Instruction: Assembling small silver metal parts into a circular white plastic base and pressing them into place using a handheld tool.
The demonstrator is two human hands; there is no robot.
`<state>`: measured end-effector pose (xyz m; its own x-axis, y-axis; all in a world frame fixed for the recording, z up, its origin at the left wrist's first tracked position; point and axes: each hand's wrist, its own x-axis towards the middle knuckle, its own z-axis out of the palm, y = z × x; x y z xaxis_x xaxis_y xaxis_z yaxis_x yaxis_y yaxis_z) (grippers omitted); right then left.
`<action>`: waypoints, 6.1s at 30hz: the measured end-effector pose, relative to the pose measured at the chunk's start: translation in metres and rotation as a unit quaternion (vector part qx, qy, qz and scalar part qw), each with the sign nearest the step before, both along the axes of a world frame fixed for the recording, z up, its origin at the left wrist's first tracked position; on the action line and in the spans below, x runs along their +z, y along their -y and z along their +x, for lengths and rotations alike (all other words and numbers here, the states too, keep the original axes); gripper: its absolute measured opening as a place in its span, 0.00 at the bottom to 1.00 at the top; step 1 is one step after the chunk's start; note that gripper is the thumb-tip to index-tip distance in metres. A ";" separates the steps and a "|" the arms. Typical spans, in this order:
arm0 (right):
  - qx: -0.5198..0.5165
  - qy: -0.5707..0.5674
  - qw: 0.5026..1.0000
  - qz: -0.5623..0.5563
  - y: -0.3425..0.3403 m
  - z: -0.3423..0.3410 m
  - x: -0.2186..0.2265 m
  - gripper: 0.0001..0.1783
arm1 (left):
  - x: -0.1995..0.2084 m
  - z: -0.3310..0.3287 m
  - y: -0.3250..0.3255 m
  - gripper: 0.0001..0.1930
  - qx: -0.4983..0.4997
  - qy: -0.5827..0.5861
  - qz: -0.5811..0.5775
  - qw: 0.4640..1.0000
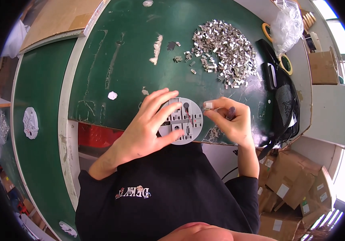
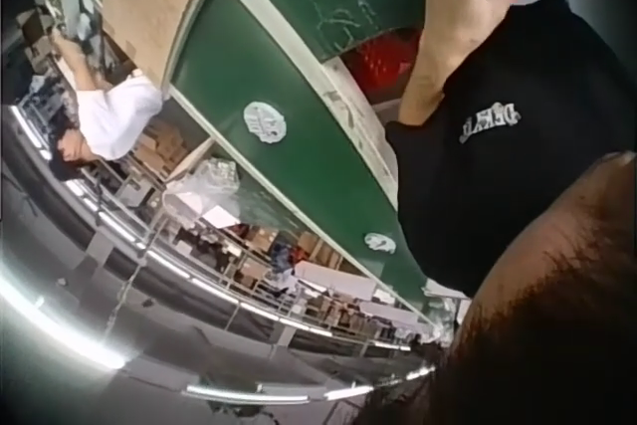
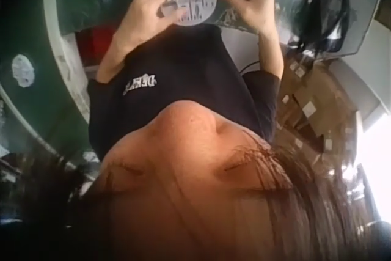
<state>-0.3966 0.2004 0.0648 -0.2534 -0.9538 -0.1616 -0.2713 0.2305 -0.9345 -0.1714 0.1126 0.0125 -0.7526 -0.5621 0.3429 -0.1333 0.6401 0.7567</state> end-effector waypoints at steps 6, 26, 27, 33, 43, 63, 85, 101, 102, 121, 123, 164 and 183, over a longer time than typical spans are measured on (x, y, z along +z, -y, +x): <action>0.062 -0.073 0.991 -0.092 0.000 0.005 -0.007 0.07 | -0.003 -0.017 0.015 0.26 -0.109 0.015 -0.083 0.991; 0.052 -0.029 0.998 0.001 0.000 0.013 -0.007 0.05 | -0.006 -0.018 -0.008 0.15 0.048 -0.059 0.014 0.997; 0.042 -0.027 0.999 0.017 0.001 0.014 -0.005 0.05 | -0.004 -0.019 -0.007 0.13 0.042 -0.054 0.007 0.998; 0.035 -0.032 0.998 0.049 0.001 0.015 -0.002 0.05 | 0.001 -0.022 -0.003 0.09 0.029 -0.058 0.013 0.998; 0.115 -0.024 0.993 0.012 -0.007 0.031 -0.004 0.05 | -0.007 -0.020 0.000 0.10 0.050 -0.101 0.103 0.988; 0.039 -0.042 0.998 0.033 0.006 0.023 0.000 0.04 | -0.003 -0.019 0.000 0.11 0.020 -0.069 0.038 0.997; 0.148 -0.327 0.921 -0.152 -0.002 0.047 -0.016 0.09 | -0.006 -0.009 0.001 0.10 0.029 -0.083 0.064 0.994; 0.164 -0.326 0.928 -0.077 0.000 0.056 -0.006 0.13 | -0.010 -0.009 0.002 0.11 0.028 -0.114 0.053 0.992; 0.160 -0.317 0.931 -0.079 0.000 0.055 -0.007 0.12 | -0.011 -0.008 0.002 0.11 0.025 -0.108 0.052 0.992; 0.027 0.011 0.991 -0.127 0.010 0.043 0.010 0.16 | -0.004 0.002 -0.012 0.45 -0.035 0.067 -0.054 0.996; 0.012 0.176 0.964 -0.198 0.017 0.046 0.003 0.21 | -0.014 -0.003 -0.018 0.52 -0.019 0.078 -0.077 0.994; 0.078 -0.179 0.976 -0.097 0.042 0.031 0.009 0.06 | 0.012 -0.011 0.023 0.17 0.015 -0.118 0.292 0.949; 0.028 -0.188 0.978 -0.084 0.008 0.033 -0.009 0.07 | -0.010 -0.024 0.002 0.10 0.105 -0.075 -0.011 0.992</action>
